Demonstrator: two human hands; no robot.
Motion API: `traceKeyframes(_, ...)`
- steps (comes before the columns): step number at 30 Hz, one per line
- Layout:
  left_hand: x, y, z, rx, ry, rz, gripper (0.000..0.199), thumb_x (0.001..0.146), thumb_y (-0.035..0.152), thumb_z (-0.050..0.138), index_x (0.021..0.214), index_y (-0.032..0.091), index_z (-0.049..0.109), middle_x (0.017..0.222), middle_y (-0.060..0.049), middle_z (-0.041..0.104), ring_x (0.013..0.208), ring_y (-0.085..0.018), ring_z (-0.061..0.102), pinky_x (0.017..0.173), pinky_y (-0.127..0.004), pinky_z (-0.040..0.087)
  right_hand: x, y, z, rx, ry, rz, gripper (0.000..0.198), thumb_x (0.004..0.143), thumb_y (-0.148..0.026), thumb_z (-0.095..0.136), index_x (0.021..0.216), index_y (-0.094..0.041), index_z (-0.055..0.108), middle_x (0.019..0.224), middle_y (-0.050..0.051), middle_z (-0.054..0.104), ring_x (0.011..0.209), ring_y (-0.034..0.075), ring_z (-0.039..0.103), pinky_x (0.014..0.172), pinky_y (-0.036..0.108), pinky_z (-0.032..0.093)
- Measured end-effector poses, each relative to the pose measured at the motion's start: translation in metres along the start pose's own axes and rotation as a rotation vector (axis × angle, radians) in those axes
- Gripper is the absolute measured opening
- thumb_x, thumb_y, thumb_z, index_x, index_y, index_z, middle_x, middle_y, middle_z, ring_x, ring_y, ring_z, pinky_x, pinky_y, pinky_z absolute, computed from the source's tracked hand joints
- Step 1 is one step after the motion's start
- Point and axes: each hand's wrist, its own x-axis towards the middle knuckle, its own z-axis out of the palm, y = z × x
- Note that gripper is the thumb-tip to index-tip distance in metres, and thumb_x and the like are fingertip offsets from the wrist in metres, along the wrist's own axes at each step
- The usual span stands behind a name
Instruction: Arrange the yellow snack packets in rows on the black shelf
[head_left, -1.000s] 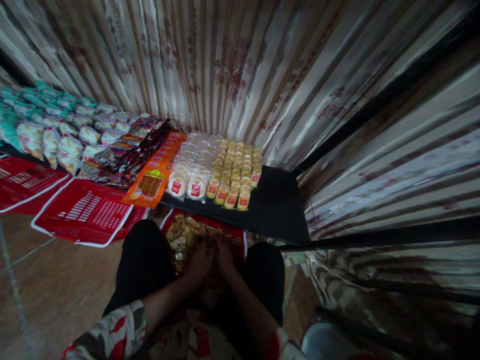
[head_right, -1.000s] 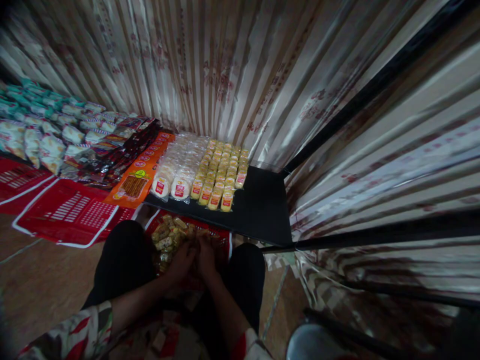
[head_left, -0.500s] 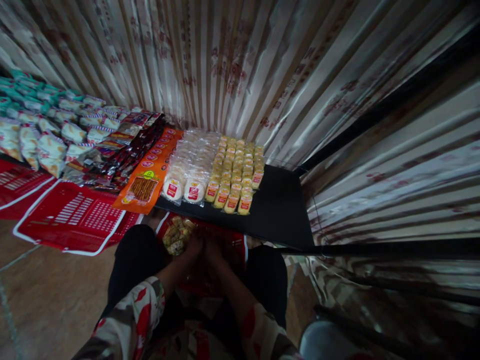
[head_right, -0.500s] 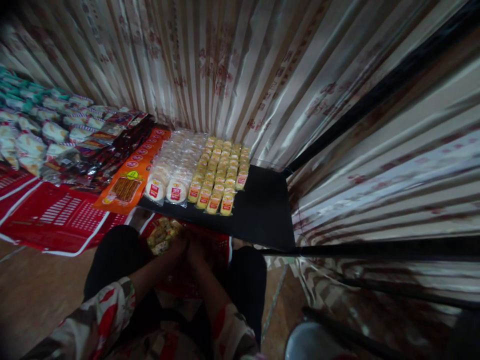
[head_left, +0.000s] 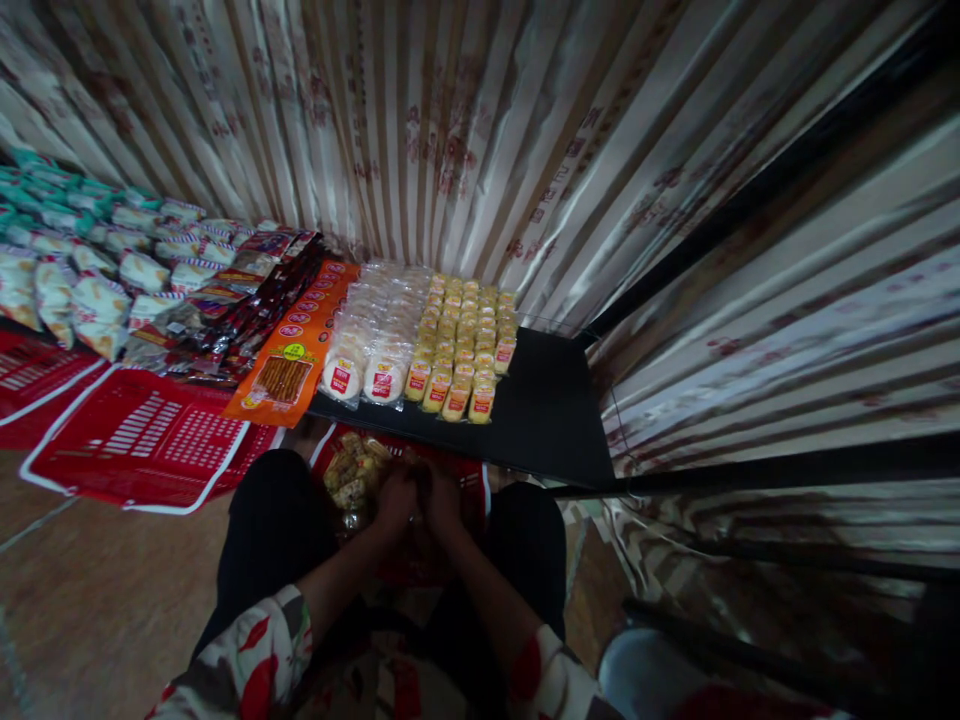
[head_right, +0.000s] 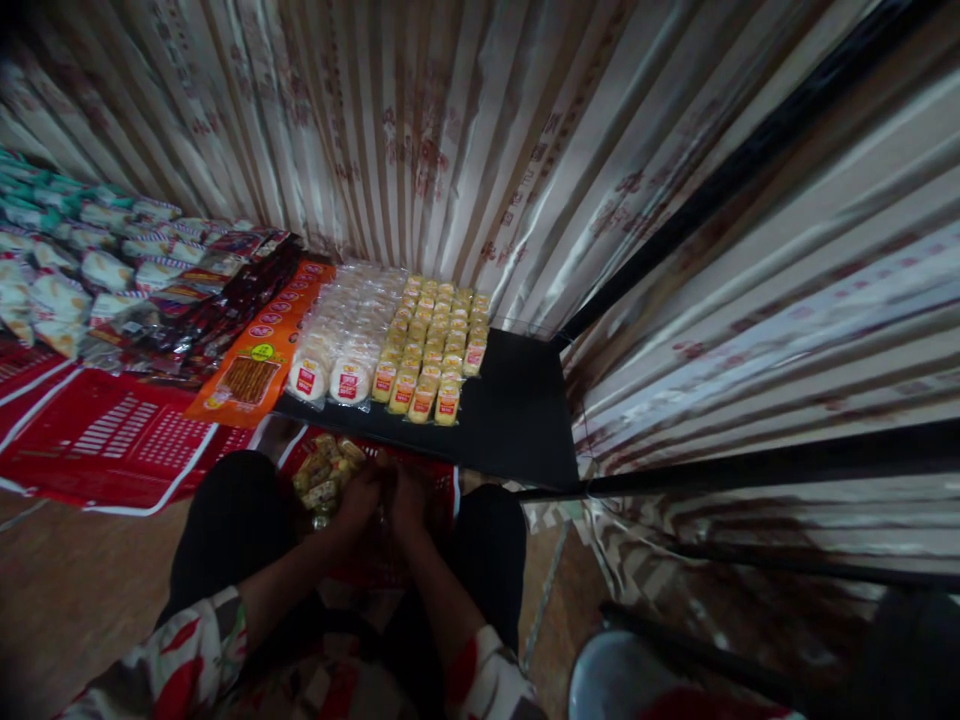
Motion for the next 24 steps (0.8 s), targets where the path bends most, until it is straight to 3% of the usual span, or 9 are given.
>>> traceKeyframes(5,-0.021,0.018,-0.008,-0.016,0.027,0.031,0.036,0.075,0.006,0.04,0.1,0.015,0.064,0.107,-0.007,0.065,0.101,-0.017,0.058,0.092,-0.026,0.042,-0.017,-0.001,-0.026,-0.033,0.021,-0.111,0.035,0.079,-0.014,0.047,0.111,-0.017,0.061,0.112,0.01,0.064,0.105,0.022,0.057,0.093,0.033,0.041)
traceKeyframes(9,-0.035,0.031,-0.019,0.047,0.115,0.146,0.028,0.072,0.008,0.046,0.092,0.015,0.064,0.109,-0.009,0.06,0.11,-0.019,0.051,0.099,-0.03,0.036,-0.031,-0.004,-0.052,-0.031,0.05,-0.16,0.029,0.078,-0.018,0.049,0.103,-0.019,0.065,0.105,0.008,0.067,0.099,0.021,0.06,0.091,0.033,0.042)
traceKeyframes(13,-0.048,0.037,-0.025,0.005,0.033,0.243,0.026,0.075,0.014,0.049,0.099,0.016,0.059,0.103,-0.006,0.062,0.101,-0.016,0.056,0.091,-0.026,0.041,-0.041,-0.005,-0.082,0.027,0.065,-0.271,0.029,0.076,-0.02,0.05,0.101,-0.021,0.066,0.094,0.004,0.069,0.085,0.018,0.061,0.083,0.03,0.046)
traceKeyframes(17,-0.058,0.041,-0.023,-0.131,-0.055,0.324,0.024,0.078,0.021,0.051,0.101,0.02,0.057,0.104,-0.003,0.064,0.097,-0.015,0.058,0.087,-0.026,0.044,-0.047,-0.008,-0.104,0.231,0.079,-0.185,0.035,0.075,-0.029,0.052,0.108,-0.02,0.062,0.08,0.001,0.066,0.062,0.012,0.057,0.064,0.025,0.049)
traceKeyframes(24,-0.053,0.059,-0.011,-0.396,-0.085,0.314,0.019,0.076,0.022,0.052,0.092,0.015,0.058,0.09,-0.005,0.068,0.08,-0.014,0.063,0.077,-0.027,0.048,-0.056,-0.007,-0.115,0.689,0.138,-0.087,0.047,0.066,-0.037,0.066,0.109,-0.02,0.058,0.087,0.002,0.067,0.071,0.014,0.061,0.067,0.026,0.051)
